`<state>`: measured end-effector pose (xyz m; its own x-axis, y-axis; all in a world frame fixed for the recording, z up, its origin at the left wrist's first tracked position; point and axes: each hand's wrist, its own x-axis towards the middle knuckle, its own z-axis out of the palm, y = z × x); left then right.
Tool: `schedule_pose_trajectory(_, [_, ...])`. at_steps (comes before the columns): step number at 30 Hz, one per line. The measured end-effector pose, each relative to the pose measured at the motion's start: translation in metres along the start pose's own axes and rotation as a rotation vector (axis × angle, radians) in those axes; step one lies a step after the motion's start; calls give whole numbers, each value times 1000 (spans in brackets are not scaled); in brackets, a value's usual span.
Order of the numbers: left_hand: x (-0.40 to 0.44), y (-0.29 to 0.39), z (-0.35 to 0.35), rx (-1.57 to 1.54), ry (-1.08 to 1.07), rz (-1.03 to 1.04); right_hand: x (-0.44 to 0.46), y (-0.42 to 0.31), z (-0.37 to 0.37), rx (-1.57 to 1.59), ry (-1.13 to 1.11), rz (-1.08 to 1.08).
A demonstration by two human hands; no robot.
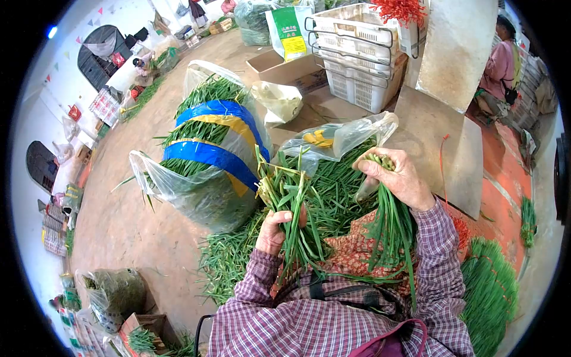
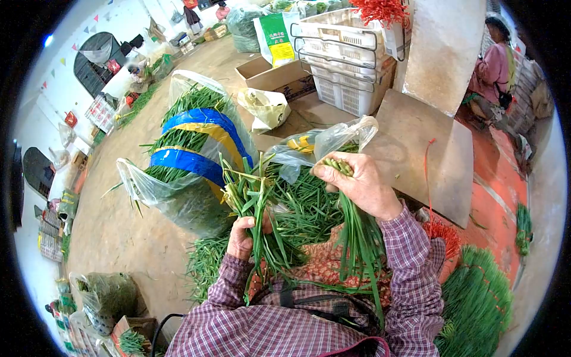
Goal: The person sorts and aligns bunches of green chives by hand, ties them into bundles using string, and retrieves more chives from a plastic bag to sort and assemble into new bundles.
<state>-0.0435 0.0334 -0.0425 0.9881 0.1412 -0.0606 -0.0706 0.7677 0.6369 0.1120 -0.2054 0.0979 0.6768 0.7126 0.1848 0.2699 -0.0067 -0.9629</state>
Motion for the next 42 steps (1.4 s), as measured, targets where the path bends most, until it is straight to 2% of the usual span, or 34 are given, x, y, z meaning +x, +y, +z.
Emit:
schedule_pose_trajectory(4, [-2, -5, 8, 212, 46, -3, 0, -10, 6, 156, -63, -10])
schedule_pose_trajectory(6, [-2, -6, 15, 229, 63, -1, 0, -7, 11, 64, -8, 56])
schedule_pose_trajectory(13, [-3, -6, 31, 276, 64, -11, 5, -3, 38, -11, 8, 54])
schedule_pose_trajectory(15, [-4, -7, 38, 319, 197, -5, 7, -4, 44, 6, 24, 69])
schedule_pose_trajectory(16, [0, -8, 21, 266, 58, -46, 8, -3, 46, -125, 38, 11])
schedule_pose_trajectory(18, [1, -12, 19, 274, 65, -44, 11, -1, 51, -334, 70, -72])
schedule_pose_trajectory(23, [-1, -10, 28, 248, 107, -66, 12, 6, 56, -267, 25, -12])
schedule_pose_trajectory(29, [-5, -15, 35, 231, 128, -84, 13, 11, 58, -93, 144, -27])
schedule_pose_trajectory(31, [-5, -15, 39, 271, 130, -100, 12, 12, 56, -76, 136, -1])
schedule_pose_trajectory(34, [-3, -14, 37, 216, 140, -78, 10, 14, 52, -171, -49, 50])
schedule_pose_trajectory(39, [-1, -11, 42, 164, 129, -47, 11, 15, 45, -250, -110, 53])
schedule_pose_trajectory(42, [0, -10, 40, 266, 133, -52, 13, 15, 38, -360, -157, -29])
